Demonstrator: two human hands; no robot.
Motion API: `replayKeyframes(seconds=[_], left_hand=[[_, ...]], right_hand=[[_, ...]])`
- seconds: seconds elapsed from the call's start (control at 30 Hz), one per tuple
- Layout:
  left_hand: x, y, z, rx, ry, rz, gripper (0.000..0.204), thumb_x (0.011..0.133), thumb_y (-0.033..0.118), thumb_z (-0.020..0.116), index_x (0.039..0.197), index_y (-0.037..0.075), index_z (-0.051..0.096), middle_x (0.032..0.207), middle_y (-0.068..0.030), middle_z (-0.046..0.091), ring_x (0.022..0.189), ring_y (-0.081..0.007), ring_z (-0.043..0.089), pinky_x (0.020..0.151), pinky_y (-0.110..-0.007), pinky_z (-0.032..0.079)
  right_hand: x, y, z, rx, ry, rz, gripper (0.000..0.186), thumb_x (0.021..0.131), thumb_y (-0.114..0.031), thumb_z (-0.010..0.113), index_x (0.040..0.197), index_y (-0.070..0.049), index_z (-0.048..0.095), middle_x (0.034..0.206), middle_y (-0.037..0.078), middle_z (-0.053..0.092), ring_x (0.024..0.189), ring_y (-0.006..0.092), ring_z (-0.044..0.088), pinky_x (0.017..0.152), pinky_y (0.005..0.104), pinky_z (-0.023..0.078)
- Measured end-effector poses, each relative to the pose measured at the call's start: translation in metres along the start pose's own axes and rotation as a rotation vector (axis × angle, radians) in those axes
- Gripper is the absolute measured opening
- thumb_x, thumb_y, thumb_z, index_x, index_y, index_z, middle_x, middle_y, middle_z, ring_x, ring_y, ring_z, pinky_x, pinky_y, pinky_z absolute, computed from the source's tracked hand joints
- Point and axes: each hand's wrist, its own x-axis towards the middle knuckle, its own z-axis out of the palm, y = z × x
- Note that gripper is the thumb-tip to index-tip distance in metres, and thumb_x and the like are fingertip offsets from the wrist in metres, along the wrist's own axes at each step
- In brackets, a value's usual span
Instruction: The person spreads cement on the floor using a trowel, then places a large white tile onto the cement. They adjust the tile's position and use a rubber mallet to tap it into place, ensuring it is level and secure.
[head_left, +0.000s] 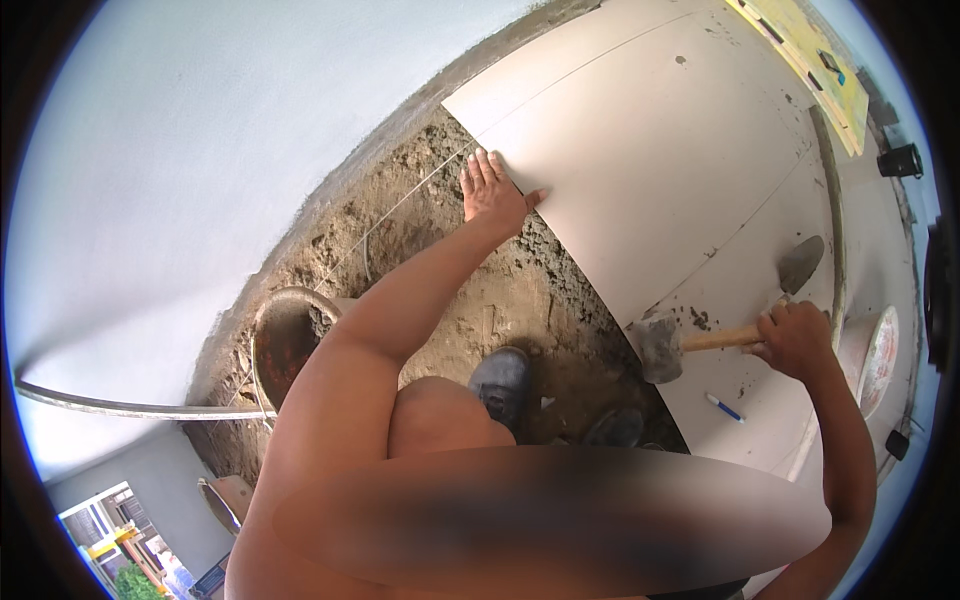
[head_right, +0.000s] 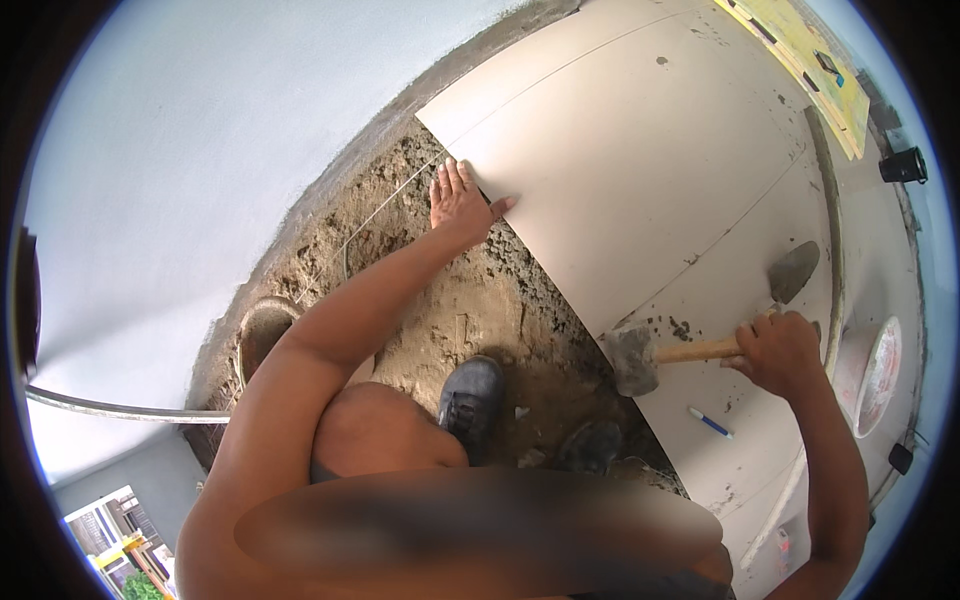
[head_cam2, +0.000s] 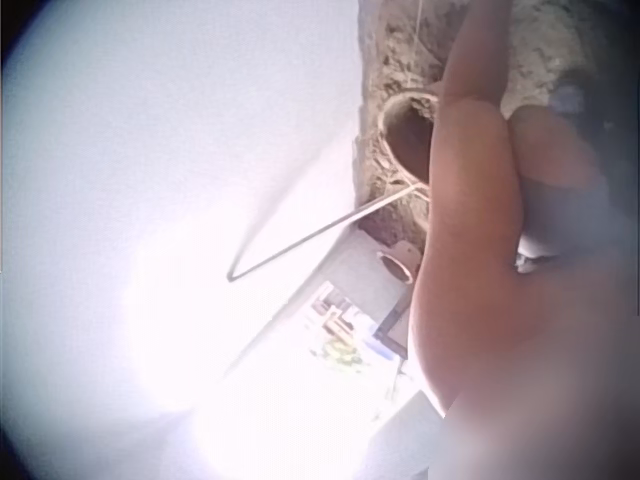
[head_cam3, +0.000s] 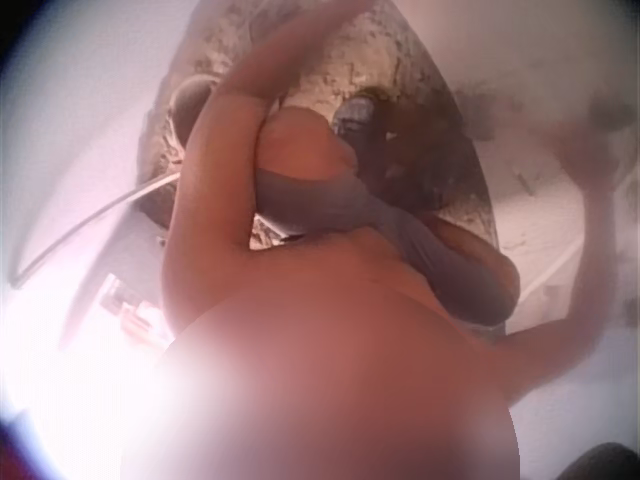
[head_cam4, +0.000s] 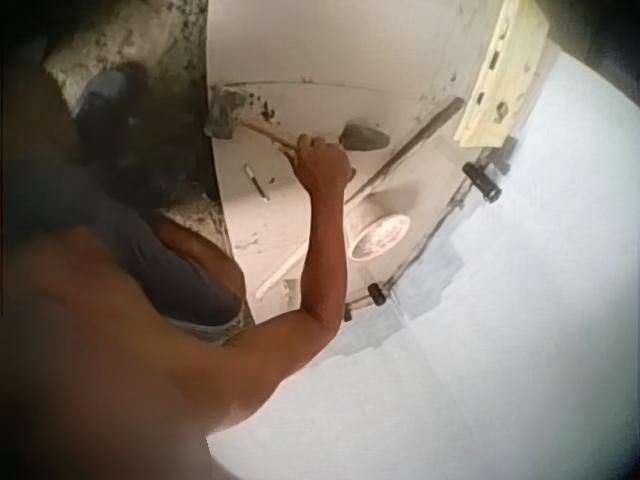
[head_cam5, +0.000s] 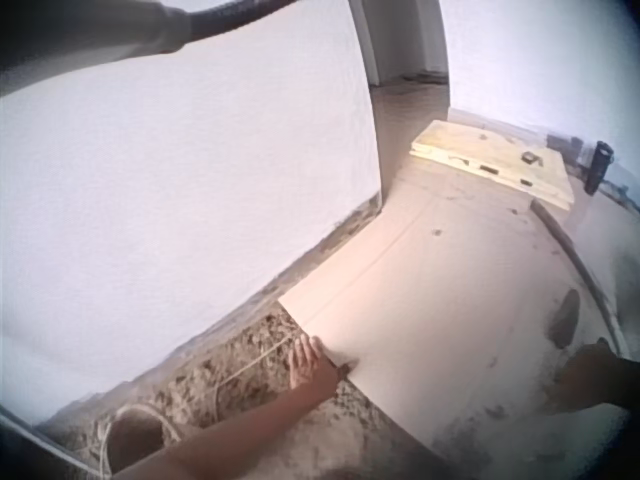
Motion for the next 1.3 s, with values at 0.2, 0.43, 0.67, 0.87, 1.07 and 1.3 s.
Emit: replayKeyframes(seconds=[0.2, 0.43, 0.67, 0.87, 1.07, 1.3], left_hand=[[-0.009, -0.001, -0.010, 0.013, -0.049, -0.037, 0.113, 0.082, 0.084, 0.018, 0.151, -0.001, -0.008, 0.159, -0.0235, -0.008, 0.148, -0.0338, -0.008, 0.120, -0.045, -0.002], [0.004, 0.001, 0.001, 0.120, -0.020, -0.052, 0.115, 0.081, 0.085, 0.018, 0.151, -0.002, -0.008, 0.158, -0.0243, -0.008, 0.148, -0.0347, -0.006, 0.119, -0.047, -0.002], [0.005, -0.002, 0.003, 0.095, 0.033, -0.037, 0.122, 0.076, 0.090, 0.016, 0.150, -0.004, -0.007, 0.158, -0.0253, -0.006, 0.148, -0.0359, -0.004, 0.118, -0.050, -0.002], [0.014, -0.004, 0.010, 0.132, 0.051, -0.039, 0.124, 0.075, 0.091, 0.013, 0.149, -0.007, -0.007, 0.158, -0.0265, -0.005, 0.148, -0.0365, -0.005, 0.118, -0.051, 0.001], [0.026, -0.009, 0.024, 0.160, 0.094, -0.001, 0.122, 0.077, 0.089, 0.016, 0.150, -0.006, -0.004, 0.158, -0.0275, -0.003, 0.148, -0.0371, -0.003, 0.119, -0.051, 0.004], [0.018, -0.013, 0.012, 0.198, 0.062, -0.043, 0.125, 0.073, 0.092, 0.011, 0.150, -0.006, -0.007, 0.158, -0.0265, -0.004, 0.148, -0.0375, -0.004, 0.118, -0.052, 0.002]], right_hand=[[-0.025, -0.009, 0.011, 0.085, -0.043, 0.055, 0.048, 0.072, -0.056, 0.072, 0.079, -0.010, 0.063, 0.069, 0.006, 0.060, 0.063, 0.0243, 0.062, 0.061, 0.0386, 0.047], [0.018, 0.023, -0.005, -0.012, -0.102, -0.001, 0.042, 0.077, -0.051, 0.069, 0.085, -0.011, 0.061, 0.076, 0.006, 0.061, 0.072, 0.0261, 0.064, 0.062, 0.0415, 0.048], [-0.031, -0.032, 0.023, 0.877, -0.142, 0.415, 0.049, 0.088, -0.048, 0.063, 0.076, -0.001, 0.055, 0.061, 0.013, 0.052, 0.060, 0.0296, 0.057, 0.061, 0.0413, 0.045], [0.003, -0.084, -0.013, 1.688, 0.062, 0.599, 0.048, 0.097, -0.047, 0.054, 0.090, 0.001, 0.053, 0.061, 0.010, 0.046, 0.056, 0.0196, 0.048, 0.056, 0.0373, 0.041], [0.027, -0.110, 0.064, 1.423, 0.311, 0.603, 0.051, 0.098, -0.049, 0.051, 0.092, 0.002, 0.054, 0.063, 0.011, 0.049, 0.059, 0.0216, 0.053, 0.058, 0.0379, 0.042], [0.048, -0.102, 0.038, 1.449, 0.372, 0.641, 0.054, 0.098, -0.050, 0.049, 0.090, 0.004, 0.054, 0.067, 0.022, 0.053, 0.061, 0.0343, 0.053, 0.062, 0.0434, 0.042]])
